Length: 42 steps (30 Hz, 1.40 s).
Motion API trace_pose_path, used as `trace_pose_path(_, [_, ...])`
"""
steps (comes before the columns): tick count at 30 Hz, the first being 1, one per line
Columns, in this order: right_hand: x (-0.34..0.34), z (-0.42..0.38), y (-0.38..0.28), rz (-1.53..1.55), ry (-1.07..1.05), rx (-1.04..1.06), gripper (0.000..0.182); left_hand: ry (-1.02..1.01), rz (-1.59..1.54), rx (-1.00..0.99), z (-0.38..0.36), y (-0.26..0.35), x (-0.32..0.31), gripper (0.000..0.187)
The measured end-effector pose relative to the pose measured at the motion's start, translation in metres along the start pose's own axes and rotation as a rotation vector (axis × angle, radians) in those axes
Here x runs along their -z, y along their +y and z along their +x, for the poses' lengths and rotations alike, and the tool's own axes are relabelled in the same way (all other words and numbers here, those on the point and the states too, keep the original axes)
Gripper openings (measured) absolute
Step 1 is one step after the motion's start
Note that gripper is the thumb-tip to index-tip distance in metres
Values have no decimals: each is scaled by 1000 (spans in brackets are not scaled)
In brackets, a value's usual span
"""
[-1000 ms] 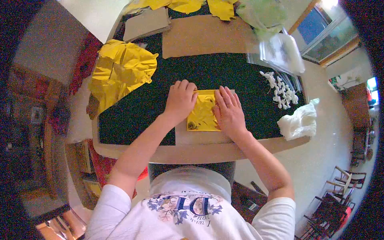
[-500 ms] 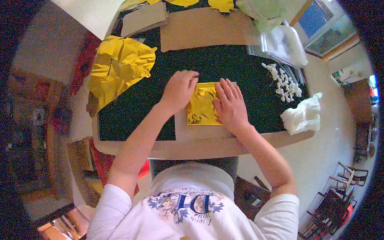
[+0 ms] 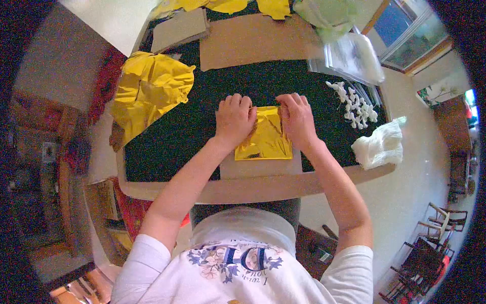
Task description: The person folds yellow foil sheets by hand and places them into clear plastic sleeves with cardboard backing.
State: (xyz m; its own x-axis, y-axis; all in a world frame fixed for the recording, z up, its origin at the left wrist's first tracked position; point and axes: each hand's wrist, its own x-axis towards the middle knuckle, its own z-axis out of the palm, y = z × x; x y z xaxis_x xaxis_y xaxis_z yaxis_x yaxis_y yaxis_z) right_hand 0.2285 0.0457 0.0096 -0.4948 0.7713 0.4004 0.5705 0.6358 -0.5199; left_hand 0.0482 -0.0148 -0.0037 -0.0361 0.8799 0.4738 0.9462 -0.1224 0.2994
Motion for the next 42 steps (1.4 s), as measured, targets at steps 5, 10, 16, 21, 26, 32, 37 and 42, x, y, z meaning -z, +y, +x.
trace_pose_path(5, [-12, 3, 7, -129, 18, 2, 13, -9, 3, 13, 0, 0, 0, 18])
trace_pose_path(10, [-16, 4, 8, -203, 31, 39, 11, -197, -43, 88, 11, 2, 19, 23])
trace_pose_path(16, [-21, 5, 6, -318, 30, 56, 10, -290, 13, 90, 7, 0, 19, 25])
trace_pose_path(21, [-22, 4, 7, -321, 26, 95, 15, -176, 50, -23, -11, 3, 24, 35])
trace_pose_path(26, [-22, 3, 7, -330, 32, 120, 17, -144, -65, -194, -47, 15, 28, 54])
trace_pose_path(32, [-18, 4, 2, -300, 35, 142, 10, -171, -112, -202, -79, 33, 62, 49])
trace_pose_path(37, [-20, 4, 4, -304, 29, 159, 12, -200, 34, -253, -77, 32, 69, 31])
trace_pose_path(42, [-18, 5, 7, -314, 6, 168, 10, -231, 97, -337, -76, 33, 65, 14])
